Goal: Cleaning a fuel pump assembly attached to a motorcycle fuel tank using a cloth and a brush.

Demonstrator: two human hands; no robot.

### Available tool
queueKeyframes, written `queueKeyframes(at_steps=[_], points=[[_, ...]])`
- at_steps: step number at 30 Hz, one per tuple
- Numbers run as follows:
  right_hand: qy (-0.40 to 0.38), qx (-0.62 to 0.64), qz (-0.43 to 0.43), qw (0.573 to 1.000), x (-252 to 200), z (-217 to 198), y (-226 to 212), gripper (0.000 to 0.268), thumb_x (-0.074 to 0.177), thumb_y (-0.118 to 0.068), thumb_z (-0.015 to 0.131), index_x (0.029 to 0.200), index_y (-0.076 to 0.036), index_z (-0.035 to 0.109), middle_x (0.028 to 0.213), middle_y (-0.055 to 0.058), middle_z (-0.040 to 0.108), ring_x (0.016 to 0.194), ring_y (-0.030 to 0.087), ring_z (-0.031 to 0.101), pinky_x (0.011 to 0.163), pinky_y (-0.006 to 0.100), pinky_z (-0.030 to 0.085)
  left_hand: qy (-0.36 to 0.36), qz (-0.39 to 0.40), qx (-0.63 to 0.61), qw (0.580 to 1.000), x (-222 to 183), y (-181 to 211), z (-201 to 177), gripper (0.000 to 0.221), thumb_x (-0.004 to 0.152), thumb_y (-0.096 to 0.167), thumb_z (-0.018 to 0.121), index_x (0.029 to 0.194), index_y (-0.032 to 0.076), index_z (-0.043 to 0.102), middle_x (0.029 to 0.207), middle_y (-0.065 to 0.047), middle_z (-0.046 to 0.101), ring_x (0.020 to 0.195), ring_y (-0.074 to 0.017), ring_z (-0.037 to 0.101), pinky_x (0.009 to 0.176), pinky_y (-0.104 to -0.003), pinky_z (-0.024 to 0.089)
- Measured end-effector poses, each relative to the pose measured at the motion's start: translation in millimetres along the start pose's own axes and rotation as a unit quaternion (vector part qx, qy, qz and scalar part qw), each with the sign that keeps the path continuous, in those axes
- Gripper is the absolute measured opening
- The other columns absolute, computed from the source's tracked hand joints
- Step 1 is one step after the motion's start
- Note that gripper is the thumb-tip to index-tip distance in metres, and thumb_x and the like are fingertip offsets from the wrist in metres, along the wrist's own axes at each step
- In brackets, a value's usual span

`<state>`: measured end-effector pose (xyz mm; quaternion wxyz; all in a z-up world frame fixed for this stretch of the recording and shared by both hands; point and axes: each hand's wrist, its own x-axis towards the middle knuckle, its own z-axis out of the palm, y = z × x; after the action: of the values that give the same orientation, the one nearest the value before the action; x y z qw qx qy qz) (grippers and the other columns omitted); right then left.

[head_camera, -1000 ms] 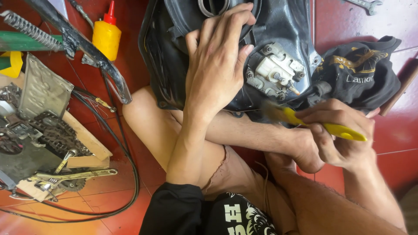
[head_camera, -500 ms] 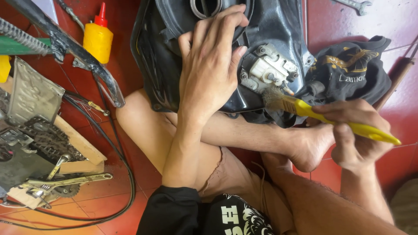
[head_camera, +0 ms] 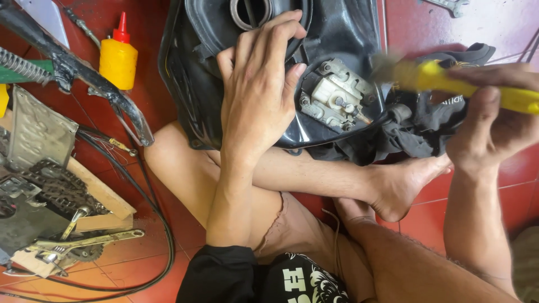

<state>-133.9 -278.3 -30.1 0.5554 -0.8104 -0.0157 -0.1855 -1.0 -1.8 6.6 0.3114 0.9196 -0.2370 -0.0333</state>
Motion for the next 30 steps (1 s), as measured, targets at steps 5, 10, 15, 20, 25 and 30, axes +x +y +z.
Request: queueKeyframes(at_steps=[5,10,15,20,25,30], points=[[-0.004,0.031,0.004,0.999,-8.7,-0.6,4.6,0.021,0.120,-0.015,0.045,0.126,0.005,0.046,0.122,0.025,0.056,0.102,0.038,0.066,0.088,0.043,0.060,-0.002,-0.002,0.000,1.000,-0.1,-0.5,0.2,0.042,0.096,0.009,0.074,0.132,0.013,0.053,0.143,0.005,0.058,0.127,-0.0196,0.060,0.105,-0.039,0.034],[-0.001,-0.046,-0.027,0.999,-6.8,-4.6,4.1,0.009,0.122,0.010,0.041,0.129,0.015,0.043,0.125,0.032,0.052,0.096,0.041,0.062,0.084,0.046,0.060,-0.003,-0.003,-0.004,1.000,-0.2,1.6,-0.4,0.041,0.097,0.009,0.072,0.133,0.012,0.052,0.143,0.004,0.058,0.125,-0.0204,0.060,0.104,-0.039,0.033],[-0.019,0.006,-0.016,1.000,-17.1,1.7,9.3,0.011,0.118,-0.004,0.046,0.123,0.006,0.042,0.116,0.027,0.054,0.110,0.041,0.067,0.098,0.044,0.058,0.002,-0.003,0.002,1.000,0.5,-1.3,2.4,0.039,0.096,0.008,0.075,0.129,0.013,0.055,0.145,0.004,0.058,0.127,-0.0190,0.059,0.105,-0.039,0.033],[0.008,-0.041,0.018,0.999,-23.9,-16.6,10.0,0.016,0.125,-0.005,0.041,0.129,0.010,0.045,0.123,0.030,0.058,0.083,0.031,0.060,0.074,0.035,0.054,0.000,-0.005,0.001,1.000,-0.8,-0.3,1.3,0.039,0.097,0.010,0.073,0.130,0.013,0.053,0.143,0.004,0.058,0.127,-0.0191,0.059,0.104,-0.039,0.033],[-0.044,0.022,-0.022,0.999,-11.2,6.7,-15.7,0.006,0.114,0.002,0.045,0.118,0.006,0.043,0.118,0.026,0.056,0.101,0.038,0.070,0.080,0.040,0.067,-0.003,-0.003,0.001,1.000,-0.1,-1.0,2.2,0.042,0.095,0.007,0.076,0.130,0.013,0.054,0.144,0.004,0.058,0.127,-0.0194,0.060,0.104,-0.039,0.034],[-0.010,-0.044,-0.050,0.998,-10.8,4.6,-13.0,0.020,0.119,-0.007,0.040,0.120,0.013,0.043,0.113,0.027,0.050,0.097,0.039,0.068,0.075,0.037,0.060,0.004,-0.007,-0.001,1.000,-0.5,-0.9,2.2,0.039,0.096,0.008,0.074,0.130,0.013,0.054,0.145,0.004,0.058,0.127,-0.0194,0.060,0.104,-0.039,0.035]])
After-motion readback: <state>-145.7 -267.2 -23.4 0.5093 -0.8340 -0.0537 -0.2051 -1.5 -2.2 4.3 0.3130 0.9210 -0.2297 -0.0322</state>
